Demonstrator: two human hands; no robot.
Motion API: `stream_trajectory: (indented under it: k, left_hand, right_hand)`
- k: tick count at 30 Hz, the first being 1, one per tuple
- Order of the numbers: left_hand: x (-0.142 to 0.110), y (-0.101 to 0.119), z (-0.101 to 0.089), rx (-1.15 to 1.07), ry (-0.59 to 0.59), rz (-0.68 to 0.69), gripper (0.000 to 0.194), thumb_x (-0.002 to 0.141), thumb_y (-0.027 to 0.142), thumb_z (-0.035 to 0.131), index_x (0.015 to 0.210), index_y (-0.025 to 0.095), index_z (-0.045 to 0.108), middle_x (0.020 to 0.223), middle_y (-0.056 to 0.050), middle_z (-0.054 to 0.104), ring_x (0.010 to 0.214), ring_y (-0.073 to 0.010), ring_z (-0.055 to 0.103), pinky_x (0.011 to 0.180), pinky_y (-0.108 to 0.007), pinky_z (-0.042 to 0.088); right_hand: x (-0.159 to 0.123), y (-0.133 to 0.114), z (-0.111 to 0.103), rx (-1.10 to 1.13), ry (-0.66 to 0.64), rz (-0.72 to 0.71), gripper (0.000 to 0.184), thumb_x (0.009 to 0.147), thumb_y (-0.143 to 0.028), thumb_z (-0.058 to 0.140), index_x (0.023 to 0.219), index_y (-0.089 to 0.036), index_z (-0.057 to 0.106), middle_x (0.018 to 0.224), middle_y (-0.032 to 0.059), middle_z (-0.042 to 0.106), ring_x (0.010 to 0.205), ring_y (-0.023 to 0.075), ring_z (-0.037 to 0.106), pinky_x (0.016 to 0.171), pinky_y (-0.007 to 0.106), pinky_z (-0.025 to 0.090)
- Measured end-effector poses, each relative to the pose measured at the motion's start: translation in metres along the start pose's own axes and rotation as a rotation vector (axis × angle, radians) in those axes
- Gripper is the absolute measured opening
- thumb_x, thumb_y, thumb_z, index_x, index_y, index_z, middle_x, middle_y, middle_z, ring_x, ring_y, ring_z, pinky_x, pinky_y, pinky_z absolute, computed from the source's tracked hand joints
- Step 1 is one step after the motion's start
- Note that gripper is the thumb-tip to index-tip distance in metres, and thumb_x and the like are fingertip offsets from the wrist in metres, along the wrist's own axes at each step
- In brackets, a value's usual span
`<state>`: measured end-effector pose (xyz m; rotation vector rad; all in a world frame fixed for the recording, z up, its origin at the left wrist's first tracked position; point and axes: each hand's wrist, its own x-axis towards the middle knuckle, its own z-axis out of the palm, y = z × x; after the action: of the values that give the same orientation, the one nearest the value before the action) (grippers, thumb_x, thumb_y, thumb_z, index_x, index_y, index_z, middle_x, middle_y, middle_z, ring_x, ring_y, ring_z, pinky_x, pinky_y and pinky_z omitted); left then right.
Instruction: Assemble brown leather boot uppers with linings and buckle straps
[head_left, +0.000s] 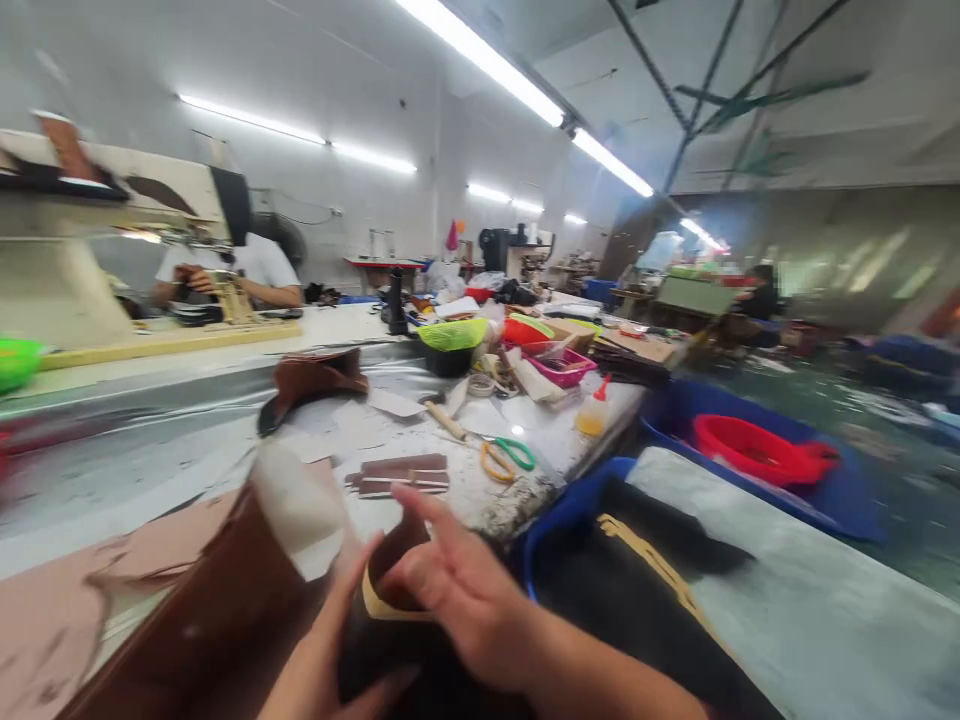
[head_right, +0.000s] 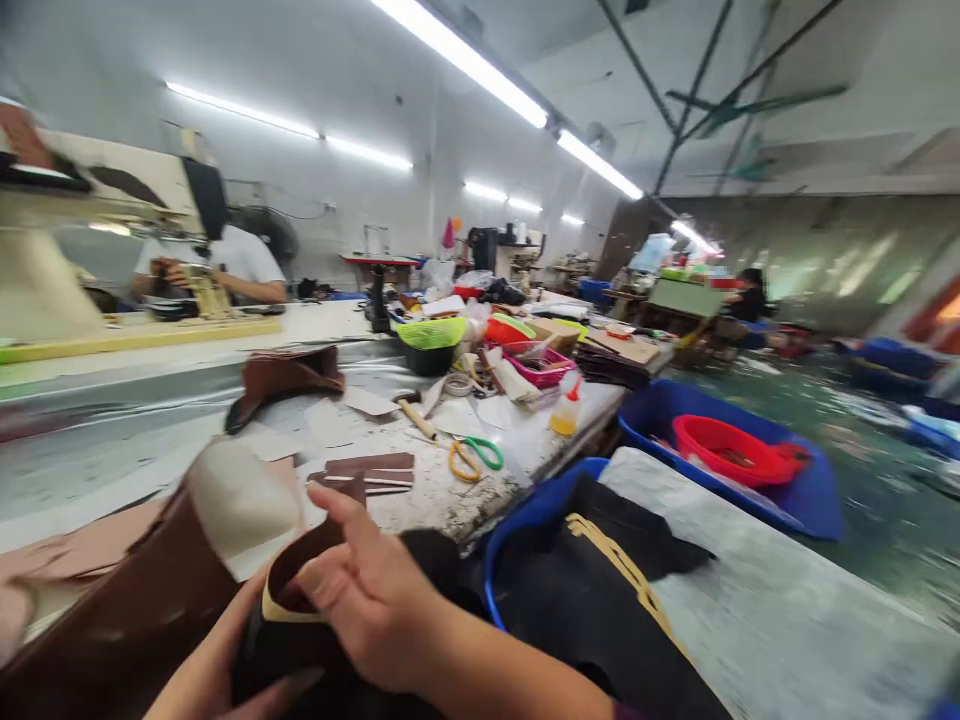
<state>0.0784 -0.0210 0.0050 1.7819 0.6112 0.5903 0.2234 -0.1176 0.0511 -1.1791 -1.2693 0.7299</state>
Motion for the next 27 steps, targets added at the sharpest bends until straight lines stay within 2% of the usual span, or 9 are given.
stream_trajectory:
  k: [2,4,5,7,10,12,15,21,27]
  left_hand:
    - [0.0,0.01,-0.014,-0.115,0.007,-0.075,0.063,0.06,0.032,0.072,0.118,0.025,0.049,0.12,-0.005,0.058,0.113,-0.0304,0.049,0.098,-0.042,0.038]
    - [-0.007,0.022,-0.032,-0.304,-0.041,-0.206,0.055,0.057,0.035,0.074,0.106,0.021,0.055,0.101,-0.006,0.067,0.097,-0.0297,0.06,0.087,-0.042,0.046]
    - [-0.012,0.028,-0.041,-0.412,-0.05,-0.268,0.053,0.055,0.037,0.076,0.101,0.019,0.056,0.092,-0.006,0.069,0.089,-0.029,0.063,0.08,-0.041,0.049]
    - [-0.022,0.041,-0.055,-0.584,0.006,-0.339,0.053,0.051,0.038,0.078,0.095,0.018,0.057,0.081,-0.005,0.069,0.079,-0.027,0.065,0.072,-0.039,0.051]
    - [-0.029,0.055,-0.066,-0.614,0.197,-0.366,0.05,0.051,0.036,0.079,0.091,0.016,0.057,0.075,-0.003,0.069,0.073,-0.0228,0.066,0.071,-0.035,0.05]
    - [-0.027,0.061,-0.069,-0.54,0.313,-0.382,0.044,0.054,0.035,0.077,0.089,0.015,0.058,0.073,-0.003,0.068,0.072,-0.0215,0.065,0.07,-0.034,0.049]
    - [-0.024,0.064,-0.075,-0.429,0.381,-0.39,0.035,0.058,0.034,0.074,0.084,0.015,0.06,0.071,-0.003,0.068,0.071,-0.0212,0.064,0.068,-0.032,0.049]
    - [-0.031,0.05,-0.089,-0.563,0.127,-0.234,0.038,0.052,0.024,0.077,0.086,0.014,0.062,0.068,0.001,0.066,0.07,-0.0172,0.063,0.065,-0.025,0.048]
    - [-0.029,0.059,-0.083,-0.434,-0.025,-0.013,0.06,0.051,0.018,0.077,0.107,0.015,0.056,0.096,-0.005,0.066,0.093,-0.0236,0.059,0.076,-0.028,0.046]
  right_hand:
    - [0.005,-0.008,-0.014,-0.125,0.079,-0.151,0.038,0.089,-0.042,0.042,0.123,-0.026,0.045,0.089,0.0041,0.064,0.08,0.018,0.061,0.075,0.034,0.046]
    - [0.018,-0.009,-0.036,-0.336,0.247,-0.279,0.034,0.082,-0.04,0.054,0.113,-0.025,0.053,0.114,0.0084,0.057,0.107,0.0241,0.051,0.093,0.041,0.038]
    - [0.027,-0.007,-0.046,-0.353,0.197,-0.278,0.046,0.077,-0.043,0.061,0.118,-0.025,0.05,0.126,0.0094,0.049,0.118,0.027,0.043,0.097,0.043,0.034]
    - [0.045,0.0,-0.057,-0.242,-0.09,-0.133,0.063,0.074,-0.05,0.061,0.128,-0.025,0.041,0.135,0.0098,0.041,0.123,0.0276,0.037,0.098,0.044,0.033]
    - [0.06,0.008,-0.057,-0.104,-0.398,0.05,0.069,0.076,-0.053,0.056,0.134,-0.025,0.033,0.13,0.0105,0.047,0.116,0.0266,0.046,0.094,0.043,0.038]
    - [0.061,0.006,-0.054,-0.112,-0.411,0.072,0.062,0.079,-0.047,0.055,0.134,-0.029,0.033,0.124,0.0075,0.053,0.11,0.0257,0.051,0.091,0.043,0.04]
    - [0.06,-0.012,-0.056,-0.185,-0.464,0.017,0.038,0.08,-0.038,0.053,0.118,-0.034,0.056,0.113,0.0031,0.062,0.104,0.0267,0.055,0.089,0.043,0.041]
    - [0.071,-0.064,-0.045,-0.429,-0.592,-0.187,0.027,0.073,-0.028,0.055,0.096,-0.031,0.068,0.091,0.0044,0.069,0.081,0.0253,0.063,0.068,0.033,0.049]
    - [0.078,-0.064,0.001,-1.111,-0.322,-0.49,0.009,0.075,-0.028,0.055,0.07,-0.021,0.055,0.05,-0.0025,0.056,0.044,0.0134,0.049,0.044,0.024,0.029]
